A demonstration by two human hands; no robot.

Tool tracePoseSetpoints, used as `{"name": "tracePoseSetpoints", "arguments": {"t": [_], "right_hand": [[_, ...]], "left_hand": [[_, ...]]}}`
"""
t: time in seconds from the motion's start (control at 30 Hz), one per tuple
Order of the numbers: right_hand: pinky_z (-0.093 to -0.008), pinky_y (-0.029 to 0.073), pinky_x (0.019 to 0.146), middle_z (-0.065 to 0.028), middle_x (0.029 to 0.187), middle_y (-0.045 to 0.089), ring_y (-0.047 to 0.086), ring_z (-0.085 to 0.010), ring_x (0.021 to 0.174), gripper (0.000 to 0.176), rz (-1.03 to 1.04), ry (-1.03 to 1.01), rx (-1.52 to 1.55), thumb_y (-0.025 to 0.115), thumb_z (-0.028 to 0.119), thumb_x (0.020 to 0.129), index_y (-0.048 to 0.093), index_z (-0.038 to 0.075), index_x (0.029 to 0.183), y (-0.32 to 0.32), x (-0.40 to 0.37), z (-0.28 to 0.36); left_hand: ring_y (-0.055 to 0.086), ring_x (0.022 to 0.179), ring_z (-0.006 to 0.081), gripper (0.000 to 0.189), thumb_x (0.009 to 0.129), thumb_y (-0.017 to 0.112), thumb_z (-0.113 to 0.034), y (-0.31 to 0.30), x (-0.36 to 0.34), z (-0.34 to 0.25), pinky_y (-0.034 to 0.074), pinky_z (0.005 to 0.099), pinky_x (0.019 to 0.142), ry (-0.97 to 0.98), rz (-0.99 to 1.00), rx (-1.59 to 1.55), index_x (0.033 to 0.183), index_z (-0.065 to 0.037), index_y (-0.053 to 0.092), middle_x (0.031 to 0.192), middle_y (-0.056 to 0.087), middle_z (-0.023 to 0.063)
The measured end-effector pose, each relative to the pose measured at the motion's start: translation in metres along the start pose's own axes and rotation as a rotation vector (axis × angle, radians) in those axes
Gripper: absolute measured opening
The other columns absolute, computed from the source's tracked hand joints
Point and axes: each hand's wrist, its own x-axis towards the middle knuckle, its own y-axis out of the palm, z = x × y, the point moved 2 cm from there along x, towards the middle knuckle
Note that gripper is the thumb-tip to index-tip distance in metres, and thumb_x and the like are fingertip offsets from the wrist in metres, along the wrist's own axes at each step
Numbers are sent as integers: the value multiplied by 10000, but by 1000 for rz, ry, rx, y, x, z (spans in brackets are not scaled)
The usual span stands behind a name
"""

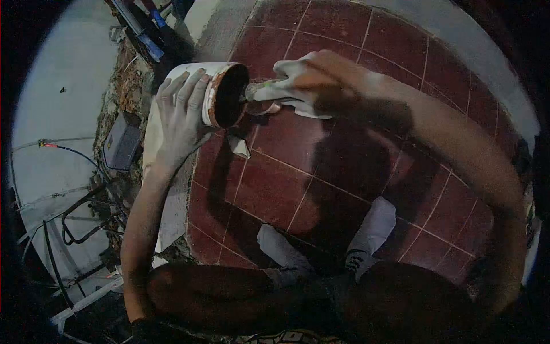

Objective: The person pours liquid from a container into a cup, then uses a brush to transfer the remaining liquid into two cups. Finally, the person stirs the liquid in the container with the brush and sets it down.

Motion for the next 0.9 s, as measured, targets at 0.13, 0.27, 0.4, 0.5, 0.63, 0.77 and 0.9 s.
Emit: {"name": "tracePoseSetpoints", "arguments": {"t": [0.13, 0.27, 0.4, 0.5, 0.63, 0.77, 0.9], "right_hand": [[-462, 560, 769, -181, 985, 644, 696, -354, 868, 335, -100, 142, -127, 610, 219, 918, 620, 188, 1251, 3, 6, 9], [-456, 573, 772, -190, 977, 631, 691, -366, 866, 347, -76, 199, -74, 601, 223, 935, 598, 163, 1277, 5, 6, 14], [-444, 583, 758, -202, 1024, 631, 695, -364, 893, 364, -193, 142, -24, 588, 242, 951, 579, 115, 1292, 17, 14, 18], [-431, 585, 735, -199, 1048, 625, 696, -343, 890, 350, -153, 181, -56, 581, 269, 960, 599, 74, 1250, 39, 26, 15], [-408, 574, 728, -162, 996, 632, 690, -310, 861, 271, -250, 116, 23, 602, 242, 965, 653, 110, 1197, 50, 30, 11], [-418, 597, 745, -139, 901, 688, 708, -279, 829, 243, -207, 98, 204, 555, 226, 971, 668, 77, 1124, 58, 17, -8], [-414, 602, 729, -82, 891, 704, 719, -267, 811, 213, -28, 280, 6, 553, 209, 966, 672, 90, 1096, 35, 14, 11]], "left_hand": [[436, 1295, 338, 875, 722, 776, -423, 4, 8, -7, 279, 555, 1128, 47, -66, -9, 1454, -78, 443, 1450, 475, 109], [429, 1312, 343, 883, 690, 811, -369, 2, 19, -14, 269, 578, 1128, 26, -61, -26, 1449, -87, 458, 1444, 473, 104], [391, 1372, 354, 912, 660, 829, -353, 3, 17, -18, 232, 644, 1136, -7, -43, -3, 1454, -103, 457, 1458, 453, 105], [369, 1398, 361, 937, 645, 831, -373, 12, 15, -21, 200, 686, 1135, 73, -110, -23, 1460, -112, 450, 1472, 429, 115], [387, 1383, 366, 892, 663, 818, -380, 13, 8, -22, 200, 693, 1132, 77, -84, -10, 1437, -98, 478, 1479, 424, 111], [397, 1374, 367, 886, 663, 821, -376, 7, 0, -13, 211, 691, 1129, 39, -25, 57, 1431, -90, 482, 1470, 438, 111], [387, 1380, 359, 859, 705, 804, -338, 8, -4, -11, 219, 692, 1130, 26, -70, -13, 1447, -96, 445, 1481, 421, 110]]}}
